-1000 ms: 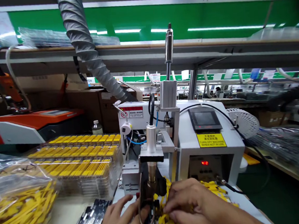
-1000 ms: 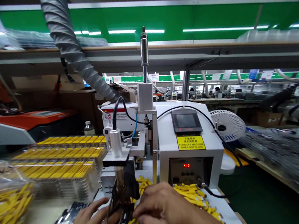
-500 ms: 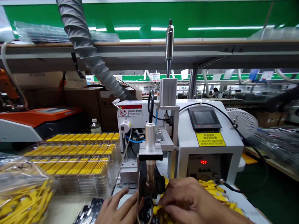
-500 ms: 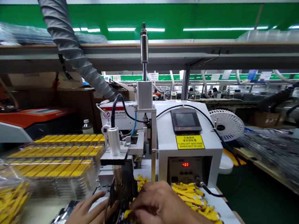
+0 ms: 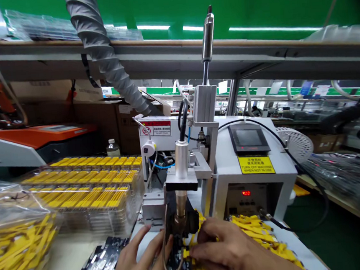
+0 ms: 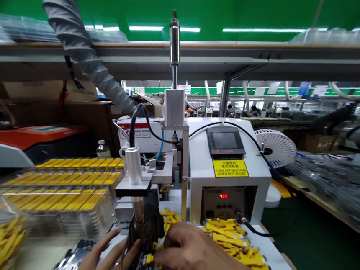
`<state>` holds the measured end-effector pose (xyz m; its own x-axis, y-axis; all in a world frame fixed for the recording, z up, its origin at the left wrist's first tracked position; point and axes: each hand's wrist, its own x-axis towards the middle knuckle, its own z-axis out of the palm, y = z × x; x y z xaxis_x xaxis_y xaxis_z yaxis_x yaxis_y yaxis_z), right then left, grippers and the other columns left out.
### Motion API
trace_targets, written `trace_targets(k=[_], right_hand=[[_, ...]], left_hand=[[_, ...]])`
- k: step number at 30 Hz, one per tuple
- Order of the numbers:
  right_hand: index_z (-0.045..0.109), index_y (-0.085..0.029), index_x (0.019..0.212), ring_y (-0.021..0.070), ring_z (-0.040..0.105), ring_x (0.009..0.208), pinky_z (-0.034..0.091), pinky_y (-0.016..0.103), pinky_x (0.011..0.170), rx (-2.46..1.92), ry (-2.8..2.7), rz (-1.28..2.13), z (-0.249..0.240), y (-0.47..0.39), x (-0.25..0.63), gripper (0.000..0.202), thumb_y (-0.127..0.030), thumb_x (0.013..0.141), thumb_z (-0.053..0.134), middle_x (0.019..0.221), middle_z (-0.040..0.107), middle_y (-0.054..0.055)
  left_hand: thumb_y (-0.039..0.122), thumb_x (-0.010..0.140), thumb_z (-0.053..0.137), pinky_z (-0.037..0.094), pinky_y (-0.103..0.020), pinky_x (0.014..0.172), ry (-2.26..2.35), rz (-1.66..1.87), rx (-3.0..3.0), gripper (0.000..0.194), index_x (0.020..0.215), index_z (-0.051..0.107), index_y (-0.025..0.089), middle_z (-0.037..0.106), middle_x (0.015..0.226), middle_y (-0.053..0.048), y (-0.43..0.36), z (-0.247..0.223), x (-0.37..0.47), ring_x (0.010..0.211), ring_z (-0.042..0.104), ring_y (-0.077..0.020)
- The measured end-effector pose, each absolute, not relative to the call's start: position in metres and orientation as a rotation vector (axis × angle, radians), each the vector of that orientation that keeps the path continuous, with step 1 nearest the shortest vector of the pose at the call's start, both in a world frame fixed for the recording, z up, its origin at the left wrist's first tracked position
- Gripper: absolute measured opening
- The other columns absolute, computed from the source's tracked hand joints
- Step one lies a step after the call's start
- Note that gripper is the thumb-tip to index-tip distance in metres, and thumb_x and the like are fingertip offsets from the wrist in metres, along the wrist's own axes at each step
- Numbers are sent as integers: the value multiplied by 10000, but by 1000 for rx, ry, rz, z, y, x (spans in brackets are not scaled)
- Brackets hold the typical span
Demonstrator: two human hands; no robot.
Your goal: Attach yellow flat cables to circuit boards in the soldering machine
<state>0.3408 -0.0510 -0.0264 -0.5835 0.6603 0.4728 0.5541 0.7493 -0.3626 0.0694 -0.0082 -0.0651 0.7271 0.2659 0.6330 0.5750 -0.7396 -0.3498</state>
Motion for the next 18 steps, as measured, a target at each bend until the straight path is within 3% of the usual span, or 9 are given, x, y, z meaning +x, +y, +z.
trace_targets(k=[6, 15, 18], right_hand=[[721, -228, 1093, 194, 589, 787, 457, 284, 652, -951, -2420, 224, -22, -51, 344, 290, -98, 867, 596, 907, 644, 72], [721, -221, 1072, 221, 572, 741, 437, 303, 588, -945, -2462, 2, -18, -52, 338, 246, -127, 859, 642, 872, 623, 88], [732, -234, 1075, 200, 570, 715, 445, 284, 585, -967, -2448, 53, -17, -54, 339, 269, -108, 857, 636, 860, 619, 75]], left_hand=[[342, 1013, 492, 581, -319, 875, -605, -830, -2471, 336, 1319, 610, 269, 701, 1261, -21, -6, -71, 65, 1146, 619, -271], [330, 1008, 499, 580, -406, 867, -528, -660, -2411, 395, 1399, 546, 287, 626, 1360, -94, -8, -70, 68, 1233, 561, -348], [228, 999, 476, 534, -404, 897, -492, -690, -2362, 403, 1393, 553, 272, 654, 1312, -108, -13, -63, 74, 1194, 579, -349]])
